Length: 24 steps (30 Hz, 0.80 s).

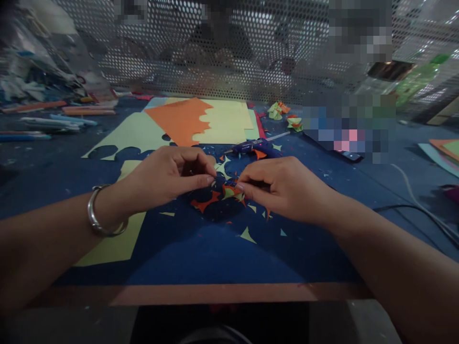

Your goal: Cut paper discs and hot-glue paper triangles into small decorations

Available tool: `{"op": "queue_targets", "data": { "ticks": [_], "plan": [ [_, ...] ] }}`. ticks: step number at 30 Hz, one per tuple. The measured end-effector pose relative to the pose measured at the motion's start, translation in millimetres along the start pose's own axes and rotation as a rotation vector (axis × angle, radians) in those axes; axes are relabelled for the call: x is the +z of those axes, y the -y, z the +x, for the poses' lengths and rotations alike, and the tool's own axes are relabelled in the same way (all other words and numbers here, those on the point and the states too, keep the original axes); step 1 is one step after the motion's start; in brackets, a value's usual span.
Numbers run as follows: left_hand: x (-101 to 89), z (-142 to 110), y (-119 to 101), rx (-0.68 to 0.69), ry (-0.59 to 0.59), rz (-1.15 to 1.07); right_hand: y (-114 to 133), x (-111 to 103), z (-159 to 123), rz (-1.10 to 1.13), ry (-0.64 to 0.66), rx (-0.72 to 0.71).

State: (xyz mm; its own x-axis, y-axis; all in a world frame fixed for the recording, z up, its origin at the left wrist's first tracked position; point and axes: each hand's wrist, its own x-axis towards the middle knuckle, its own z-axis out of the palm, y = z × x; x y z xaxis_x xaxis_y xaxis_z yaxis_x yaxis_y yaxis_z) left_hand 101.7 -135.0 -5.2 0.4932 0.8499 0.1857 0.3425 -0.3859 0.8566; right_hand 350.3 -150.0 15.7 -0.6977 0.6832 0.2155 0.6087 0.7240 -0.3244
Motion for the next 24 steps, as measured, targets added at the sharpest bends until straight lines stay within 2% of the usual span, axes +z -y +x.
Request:
{"op": "queue_targets", "data": {
  "ticks": [6,9,14,17,20,24],
  "plan": [
    [-0.8,3.5,6.2,-0.114,-0.11,-0.229,-4.8,-2.8,-0.6,-0.004,-0.004,0.038],
    [-0.6,3.6,5.1,-0.196,-0.156,-0.409,-5.1,-3.9,0.2,0.001,-0.101,0.065],
    [0.5,1.9,-1.8,-0.314,-0.096,-0.623,0.3,-5.2,0.5,0.07,-0.266,0.165],
    [2.2,0.2,-5.0,-0.351,-0.059,-0.717,5.1,-5.4,0.3,0.048,-0.413,0.187],
    [4.5,-2.0,-6.6,-0.361,-0.022,-0.778,6.8,-3.5,0.0,0.024,-0.626,0.233],
    [6.4,-3.7,-7.4,-0.371,-0.017,-0.803,5.3,1.6,0.1,0.146,-0.817,0.232]
  ]
}}
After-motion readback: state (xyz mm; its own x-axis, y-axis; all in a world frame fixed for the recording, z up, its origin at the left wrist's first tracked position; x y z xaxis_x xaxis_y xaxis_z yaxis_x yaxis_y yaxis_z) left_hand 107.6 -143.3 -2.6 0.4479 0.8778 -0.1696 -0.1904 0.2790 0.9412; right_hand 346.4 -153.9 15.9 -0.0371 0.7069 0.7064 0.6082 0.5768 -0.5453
